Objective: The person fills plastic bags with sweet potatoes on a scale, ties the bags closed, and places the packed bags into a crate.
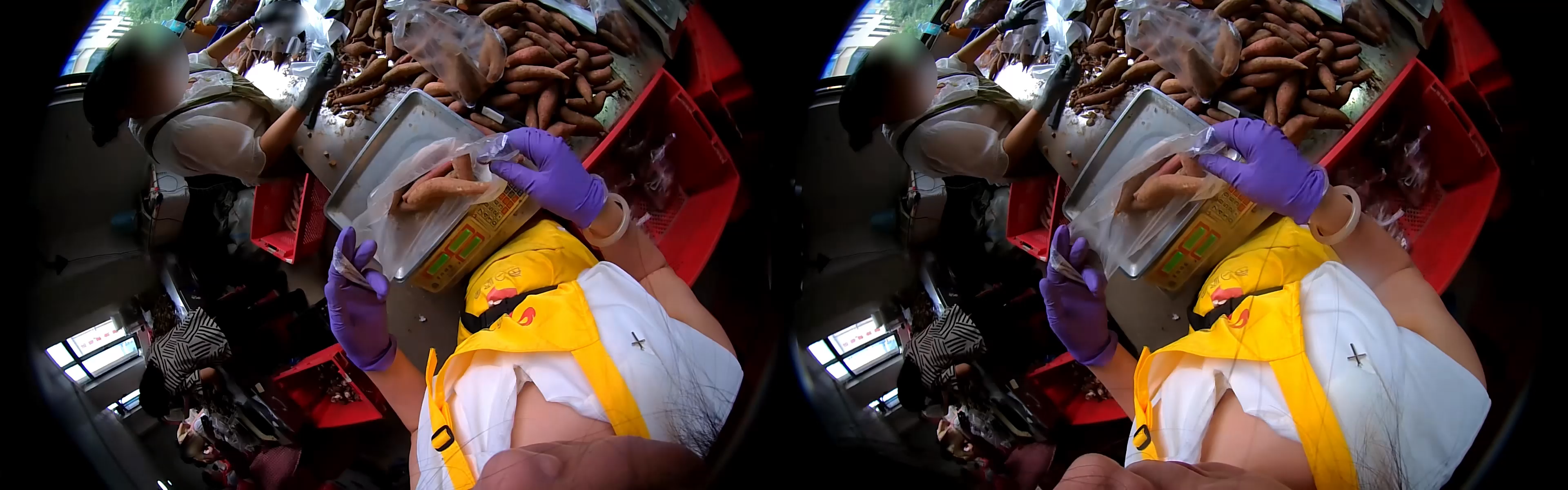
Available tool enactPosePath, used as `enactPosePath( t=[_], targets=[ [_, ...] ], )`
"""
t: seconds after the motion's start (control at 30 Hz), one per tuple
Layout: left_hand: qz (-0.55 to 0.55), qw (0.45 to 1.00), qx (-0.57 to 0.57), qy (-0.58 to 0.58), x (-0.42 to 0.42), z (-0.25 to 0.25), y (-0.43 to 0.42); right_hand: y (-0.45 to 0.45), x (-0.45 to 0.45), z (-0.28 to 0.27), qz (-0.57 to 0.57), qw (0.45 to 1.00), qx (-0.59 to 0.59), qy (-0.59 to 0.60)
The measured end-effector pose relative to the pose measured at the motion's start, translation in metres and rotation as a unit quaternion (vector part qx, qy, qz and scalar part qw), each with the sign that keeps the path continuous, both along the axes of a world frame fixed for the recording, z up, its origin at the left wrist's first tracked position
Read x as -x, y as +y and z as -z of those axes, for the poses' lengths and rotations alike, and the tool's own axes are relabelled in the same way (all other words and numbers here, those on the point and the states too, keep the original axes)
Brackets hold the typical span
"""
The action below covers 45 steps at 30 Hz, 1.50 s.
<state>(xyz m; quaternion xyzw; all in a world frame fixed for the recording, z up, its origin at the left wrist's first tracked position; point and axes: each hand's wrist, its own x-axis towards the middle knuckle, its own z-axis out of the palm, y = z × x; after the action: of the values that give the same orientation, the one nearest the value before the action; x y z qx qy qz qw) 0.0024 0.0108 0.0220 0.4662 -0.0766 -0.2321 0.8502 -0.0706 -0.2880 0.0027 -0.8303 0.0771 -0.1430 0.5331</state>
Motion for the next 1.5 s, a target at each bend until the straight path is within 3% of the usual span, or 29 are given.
enactPosePath(
  t=[0.03, 0.1, 0.13, 0.17, 0.3, 0.37, 0.4, 0.47, 0.5, 0.53, 0.57, 0.6, 0.63, 0.67, 0.7, 0.73, 0.77, 0.8, 0.83, 0.87, 0.9, 0.97, 1.0, 1.1, 1.13, 1.23, 1.4, 1.5],
  targets=[
    [-0.020, 1.000, -0.006, -0.012, 0.004, -0.003, -0.003, 0.004, -0.004, -0.001, -0.003, 1.000, 0.002, 0.002],
    [-0.036, 0.999, -0.024, -0.013, 0.011, -0.006, -0.005, 0.012, -0.010, -0.004, -0.060, 0.992, -0.105, -0.035],
    [-0.050, 0.998, -0.044, -0.017, 0.013, -0.007, -0.004, 0.015, -0.013, -0.010, -0.093, 0.968, -0.232, 0.008],
    [-0.054, 0.998, -0.043, -0.015, 0.013, -0.006, 0.000, 0.015, -0.015, -0.012, -0.096, 0.968, -0.232, 0.010],
    [-0.044, 0.999, -0.018, -0.009, 0.012, -0.006, 0.004, -0.004, -0.023, -0.012, -0.216, 0.893, -0.391, 0.052],
    [-0.066, 0.998, 0.000, 0.010, 0.010, -0.009, 0.000, -0.005, -0.027, -0.009, -0.230, 0.835, -0.500, 0.008],
    [-0.054, 0.999, 0.005, 0.003, 0.007, -0.011, 0.000, -0.006, -0.029, -0.013, -0.231, 0.836, -0.498, 0.009],
    [-0.037, 0.999, 0.018, 0.000, 0.003, -0.013, -0.002, -0.007, -0.035, -0.029, -0.168, 0.929, -0.325, 0.057],
    [-0.037, 0.999, 0.021, -0.002, 0.002, -0.014, -0.003, 0.009, -0.037, -0.024, -0.035, 0.968, -0.250, -0.012],
    [-0.030, 0.999, 0.017, -0.008, 0.001, -0.015, -0.003, 0.015, -0.038, -0.038, 0.063, 0.992, 0.002, -0.106],
    [-0.022, 1.000, 0.011, -0.011, 0.000, -0.015, -0.003, 0.020, -0.039, -0.052, 0.157, 0.936, 0.253, -0.189],
    [-0.022, 1.000, 0.012, -0.010, -0.001, -0.015, -0.005, 0.030, -0.036, -0.058, 0.157, 0.936, 0.254, -0.188],
    [-0.016, 1.000, 0.019, -0.009, -0.001, -0.014, -0.007, 0.040, -0.032, -0.062, -0.016, 0.975, 0.145, -0.168],
    [-0.010, 1.000, 0.025, -0.008, 0.001, -0.014, -0.007, 0.050, -0.033, -0.065, -0.187, 0.972, 0.027, -0.139],
    [-0.008, 1.000, 0.023, -0.008, 0.003, -0.014, -0.006, 0.068, -0.044, -0.044, -0.246, 0.955, 0.058, -0.155],
    [-0.001, 1.000, 0.025, -0.001, 0.002, -0.013, -0.006, 0.078, -0.054, -0.023, -0.259, 0.952, 0.133, -0.091],
    [0.006, 1.000, 0.028, 0.004, 0.002, -0.013, -0.006, 0.084, -0.074, 0.010, -0.254, 0.929, 0.265, -0.053],
    [-0.002, 1.000, 0.021, 0.011, 0.005, -0.014, -0.005, 0.082, -0.103, 0.070, -0.316, 0.932, 0.180, -0.012],
    [-0.002, 1.000, 0.013, 0.010, 0.006, -0.013, -0.003, 0.081, -0.111, 0.069, -0.332, 0.928, 0.166, 0.019],
    [-0.005, 1.000, -0.007, 0.010, 0.007, -0.011, -0.002, 0.085, -0.118, 0.056, -0.297, 0.891, 0.317, 0.133],
    [-0.008, 1.000, -0.027, 0.013, 0.009, -0.010, 0.000, 0.090, -0.126, 0.073, -0.299, 0.890, 0.317, 0.132],
    [-0.007, 1.000, -0.002, 0.020, 0.011, -0.007, -0.003, 0.097, -0.145, 0.124, -0.355, 0.906, 0.176, 0.150],
    [-0.003, 0.999, 0.022, 0.026, 0.010, -0.006, -0.004, 0.097, -0.149, 0.122, -0.389, 0.898, 0.137, 0.153],
    [-0.013, 0.999, 0.035, 0.015, 0.003, 0.001, -0.002, 0.105, -0.166, 0.100, -0.397, 0.866, 0.219, 0.211],
    [-0.011, 0.999, 0.047, 0.002, -0.001, 0.003, 0.001, 0.108, -0.164, 0.118, -0.350, 0.889, 0.247, 0.162],
    [-0.029, 0.998, 0.060, 0.003, -0.002, 0.000, 0.006, 0.090, -0.132, 0.053, -0.348, 0.882, 0.273, 0.161],
    [-0.016, 0.999, 0.049, 0.003, -0.003, 0.000, 0.005, 0.053, -0.137, 0.127, -0.322, 0.943, 0.031, 0.073],
    [0.003, 0.997, 0.079, 0.017, 0.000, 0.000, 0.003, 0.048, -0.113, 0.046, -0.281, 0.936, -0.093, 0.190]
  ],
)
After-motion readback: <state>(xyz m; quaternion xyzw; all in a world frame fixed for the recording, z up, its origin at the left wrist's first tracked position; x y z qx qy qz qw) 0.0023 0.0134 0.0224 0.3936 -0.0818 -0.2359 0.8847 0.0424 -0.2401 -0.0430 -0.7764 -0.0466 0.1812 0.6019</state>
